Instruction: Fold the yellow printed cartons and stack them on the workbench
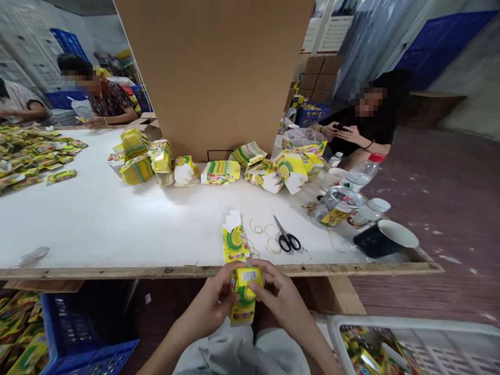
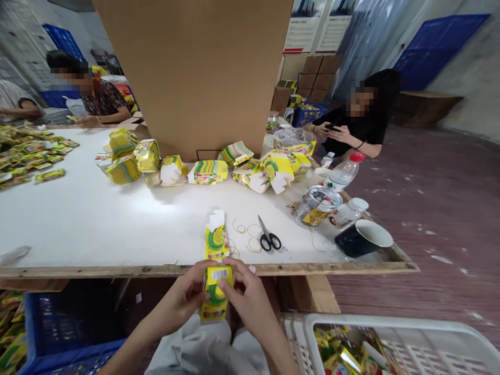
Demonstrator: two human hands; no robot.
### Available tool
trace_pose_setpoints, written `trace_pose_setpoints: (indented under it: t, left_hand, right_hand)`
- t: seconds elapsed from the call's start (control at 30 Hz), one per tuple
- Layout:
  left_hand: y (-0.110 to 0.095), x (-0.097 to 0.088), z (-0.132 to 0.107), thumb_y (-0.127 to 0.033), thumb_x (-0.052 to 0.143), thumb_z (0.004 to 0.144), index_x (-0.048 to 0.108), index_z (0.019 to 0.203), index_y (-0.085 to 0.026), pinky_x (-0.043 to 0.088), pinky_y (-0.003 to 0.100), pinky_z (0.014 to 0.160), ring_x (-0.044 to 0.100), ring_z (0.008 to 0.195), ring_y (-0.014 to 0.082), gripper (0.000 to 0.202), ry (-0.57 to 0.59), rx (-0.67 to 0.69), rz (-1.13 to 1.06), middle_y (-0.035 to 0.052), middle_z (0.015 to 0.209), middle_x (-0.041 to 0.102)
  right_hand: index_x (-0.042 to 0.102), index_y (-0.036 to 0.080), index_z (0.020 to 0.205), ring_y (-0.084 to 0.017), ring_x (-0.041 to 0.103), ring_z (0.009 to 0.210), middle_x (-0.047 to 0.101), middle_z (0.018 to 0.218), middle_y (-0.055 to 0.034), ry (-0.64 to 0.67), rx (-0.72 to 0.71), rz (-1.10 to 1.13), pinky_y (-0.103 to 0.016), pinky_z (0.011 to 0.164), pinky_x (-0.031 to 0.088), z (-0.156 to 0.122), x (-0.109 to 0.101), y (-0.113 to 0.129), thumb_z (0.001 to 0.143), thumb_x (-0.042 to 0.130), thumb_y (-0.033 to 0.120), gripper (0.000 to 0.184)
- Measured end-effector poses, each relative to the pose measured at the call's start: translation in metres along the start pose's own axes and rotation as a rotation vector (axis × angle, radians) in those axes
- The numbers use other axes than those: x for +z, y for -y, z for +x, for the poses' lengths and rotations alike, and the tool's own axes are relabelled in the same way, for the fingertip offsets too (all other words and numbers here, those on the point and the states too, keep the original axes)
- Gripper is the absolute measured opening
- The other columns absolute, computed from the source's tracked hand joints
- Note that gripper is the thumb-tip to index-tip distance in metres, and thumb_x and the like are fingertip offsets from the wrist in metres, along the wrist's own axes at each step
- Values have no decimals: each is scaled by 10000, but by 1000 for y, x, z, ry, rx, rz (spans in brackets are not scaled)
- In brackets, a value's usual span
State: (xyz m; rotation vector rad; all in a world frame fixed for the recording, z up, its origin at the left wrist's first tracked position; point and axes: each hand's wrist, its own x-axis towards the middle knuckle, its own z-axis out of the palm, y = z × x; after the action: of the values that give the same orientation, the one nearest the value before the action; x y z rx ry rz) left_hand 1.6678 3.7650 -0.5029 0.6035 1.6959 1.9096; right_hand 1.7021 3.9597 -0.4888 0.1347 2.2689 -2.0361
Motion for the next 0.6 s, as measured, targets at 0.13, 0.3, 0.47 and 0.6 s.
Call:
trace_pose_setpoints:
  t: [0.13,0.3,0.47,0.6]
  left_hand:
    - [-3,0,-1,-242,619,881,424,1408,-303,384,443,1066,508,1267,273,566,101,-36,-215,109,1391,532]
    - [-11,3,4,-244,679,852,437,1365,-265,477,392,926,631,1109,277,567,69,-64,-389,131,1233,650]
    - [-10,11,11,-272,669,861,428,1381,-268,452,391,963,620,1122,267,573,93,-43,-373,111,1239,646]
    - [-4,12,14,-261,638,882,404,1406,-285,439,392,982,585,1171,259,574,123,-54,-351,99,1256,635]
  right_hand:
    - [608,195,1155,-142,459,533,461,548,72,-33,-38,-291,-226,520,368,3,9,1,834,588,300,339]
    - [572,211,1218,-140,382,481,354,508,100,-78,-66,-366,-234,505,307,0,14,-2,855,578,359,392]
    - [574,225,1207,-137,383,466,328,506,109,-175,-34,-438,-238,513,313,-5,11,-6,804,642,381,437]
    - [576,224,1150,-137,393,471,348,511,105,-232,17,-429,-236,503,311,-6,7,-6,803,635,364,379]
